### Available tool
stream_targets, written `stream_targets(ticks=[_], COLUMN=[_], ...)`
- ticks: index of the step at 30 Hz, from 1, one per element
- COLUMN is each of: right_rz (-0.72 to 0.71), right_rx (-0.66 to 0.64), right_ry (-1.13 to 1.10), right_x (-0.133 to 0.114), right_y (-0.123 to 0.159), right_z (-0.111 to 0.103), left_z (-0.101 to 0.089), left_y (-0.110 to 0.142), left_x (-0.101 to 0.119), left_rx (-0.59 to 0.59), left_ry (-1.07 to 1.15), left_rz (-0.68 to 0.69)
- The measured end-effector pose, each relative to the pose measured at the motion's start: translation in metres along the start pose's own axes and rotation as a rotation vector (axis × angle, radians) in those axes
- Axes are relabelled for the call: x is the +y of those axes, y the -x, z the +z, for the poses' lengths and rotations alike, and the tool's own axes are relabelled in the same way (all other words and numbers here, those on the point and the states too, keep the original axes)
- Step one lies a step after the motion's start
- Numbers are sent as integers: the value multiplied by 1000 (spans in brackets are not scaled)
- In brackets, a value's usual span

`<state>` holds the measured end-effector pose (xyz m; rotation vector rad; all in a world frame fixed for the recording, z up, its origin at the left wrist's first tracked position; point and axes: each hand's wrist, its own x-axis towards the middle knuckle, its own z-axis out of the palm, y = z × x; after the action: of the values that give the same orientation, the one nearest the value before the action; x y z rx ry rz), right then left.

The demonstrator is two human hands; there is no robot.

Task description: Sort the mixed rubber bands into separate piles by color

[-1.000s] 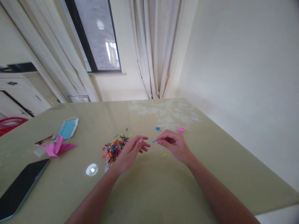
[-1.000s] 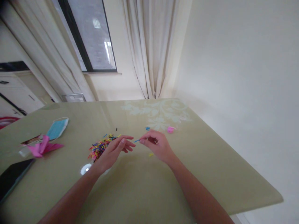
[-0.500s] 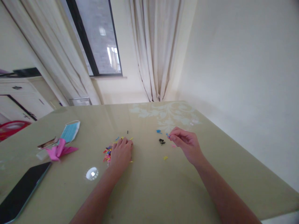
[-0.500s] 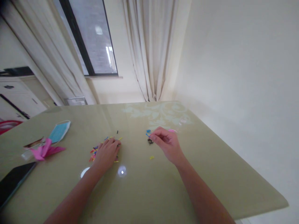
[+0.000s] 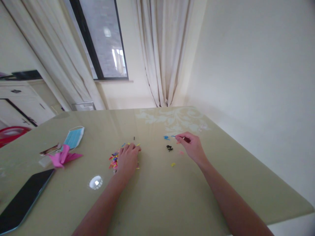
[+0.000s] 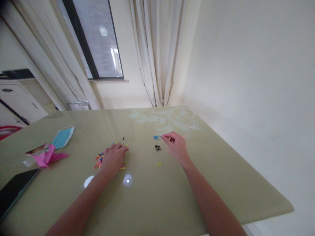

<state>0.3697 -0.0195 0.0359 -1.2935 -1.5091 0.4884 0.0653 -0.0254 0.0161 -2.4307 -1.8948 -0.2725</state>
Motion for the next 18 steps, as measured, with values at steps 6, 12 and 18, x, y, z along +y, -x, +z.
stream_targets(ticks=[6,12,18], right_rz=[-14,-16,-94], right_rx=[-135,-188,-174], right_ry=[496,584,496], right_x=[26,32,19], right_y=[-24,-34,-9], right_z=[27,45,31], left_z=[2,9,19], left_y=[-2,-3,-9], left_x=[3,1,0], left_rx=[12,94,195], left_ry=[142,282,427], left_rz=[12,60,56])
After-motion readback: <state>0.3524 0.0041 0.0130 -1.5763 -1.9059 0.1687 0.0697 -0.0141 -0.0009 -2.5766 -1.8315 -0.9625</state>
